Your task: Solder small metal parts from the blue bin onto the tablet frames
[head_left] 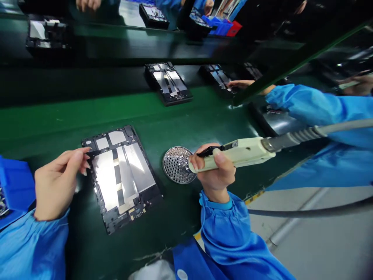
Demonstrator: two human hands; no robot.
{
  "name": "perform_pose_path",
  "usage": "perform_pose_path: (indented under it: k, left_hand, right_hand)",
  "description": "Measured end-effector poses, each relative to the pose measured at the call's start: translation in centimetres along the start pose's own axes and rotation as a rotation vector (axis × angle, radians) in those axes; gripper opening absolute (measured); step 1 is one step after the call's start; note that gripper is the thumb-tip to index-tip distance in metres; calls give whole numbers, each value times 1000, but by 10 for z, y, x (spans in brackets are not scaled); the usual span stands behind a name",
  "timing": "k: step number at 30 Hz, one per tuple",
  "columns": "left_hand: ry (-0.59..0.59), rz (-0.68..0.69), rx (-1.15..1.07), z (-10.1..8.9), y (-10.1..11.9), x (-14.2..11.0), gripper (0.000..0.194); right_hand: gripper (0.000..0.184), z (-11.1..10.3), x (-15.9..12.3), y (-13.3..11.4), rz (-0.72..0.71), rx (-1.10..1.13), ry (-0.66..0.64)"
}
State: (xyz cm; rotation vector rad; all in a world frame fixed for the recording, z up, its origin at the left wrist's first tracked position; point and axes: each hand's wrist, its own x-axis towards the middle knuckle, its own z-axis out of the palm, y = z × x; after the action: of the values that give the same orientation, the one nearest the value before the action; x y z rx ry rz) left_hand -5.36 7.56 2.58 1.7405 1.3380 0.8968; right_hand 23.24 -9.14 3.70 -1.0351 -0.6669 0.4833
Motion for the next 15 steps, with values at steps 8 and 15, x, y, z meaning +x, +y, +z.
perform_pose_path:
  k: [8, 15]
  left_hand:
    - [107, -195, -391, 13, -15, 20, 47]
    - [171, -218, -270, 26, -34, 38, 14]
  right_hand:
    - [37, -23, -3, -2, -31, -70, 55]
    - [49, 8, -7, -33, 126, -187, 79]
